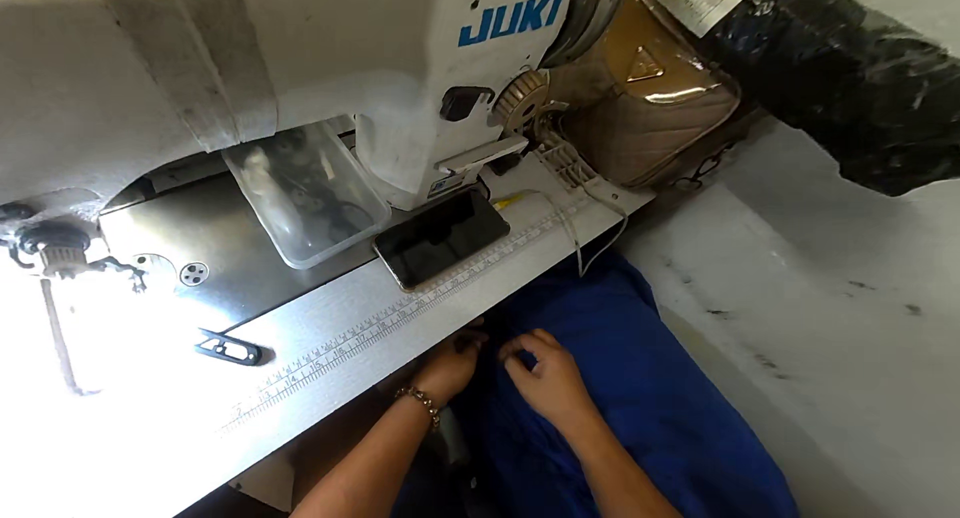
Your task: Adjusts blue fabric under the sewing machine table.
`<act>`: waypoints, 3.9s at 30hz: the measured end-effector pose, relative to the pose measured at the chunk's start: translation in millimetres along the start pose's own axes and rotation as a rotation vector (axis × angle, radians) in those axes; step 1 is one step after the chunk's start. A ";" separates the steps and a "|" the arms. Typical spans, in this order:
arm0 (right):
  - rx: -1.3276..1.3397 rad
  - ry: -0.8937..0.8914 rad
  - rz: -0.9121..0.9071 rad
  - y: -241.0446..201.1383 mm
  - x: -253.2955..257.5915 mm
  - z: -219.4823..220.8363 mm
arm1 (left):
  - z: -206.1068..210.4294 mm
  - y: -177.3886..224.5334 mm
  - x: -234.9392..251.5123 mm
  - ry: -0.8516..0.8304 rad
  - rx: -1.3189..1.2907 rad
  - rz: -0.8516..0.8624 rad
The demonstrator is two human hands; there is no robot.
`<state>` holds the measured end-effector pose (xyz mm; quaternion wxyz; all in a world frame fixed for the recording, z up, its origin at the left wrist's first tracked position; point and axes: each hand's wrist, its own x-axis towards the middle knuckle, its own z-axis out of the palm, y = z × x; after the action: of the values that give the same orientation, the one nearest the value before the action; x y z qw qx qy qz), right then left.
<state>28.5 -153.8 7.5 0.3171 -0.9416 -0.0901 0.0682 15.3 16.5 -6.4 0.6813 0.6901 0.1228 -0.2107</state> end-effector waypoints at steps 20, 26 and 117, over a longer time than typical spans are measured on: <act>0.127 -0.067 -0.005 7.0 0.9 -5.3 | 4.5 4.8 -9.7 0.061 -0.438 -0.060; 0.194 0.205 0.022 3.4 -2.3 -15.8 | 4.2 12.2 -11.8 0.084 -0.608 -0.050; -0.325 -0.111 -0.047 -1.0 -4.3 2.2 | 5.9 -8.6 4.9 0.038 0.526 0.199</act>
<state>23.7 -152.6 6.7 0.1569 -0.9729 -0.1394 0.0973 14.9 10.4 -16.2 0.4939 0.8557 0.0085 -0.1543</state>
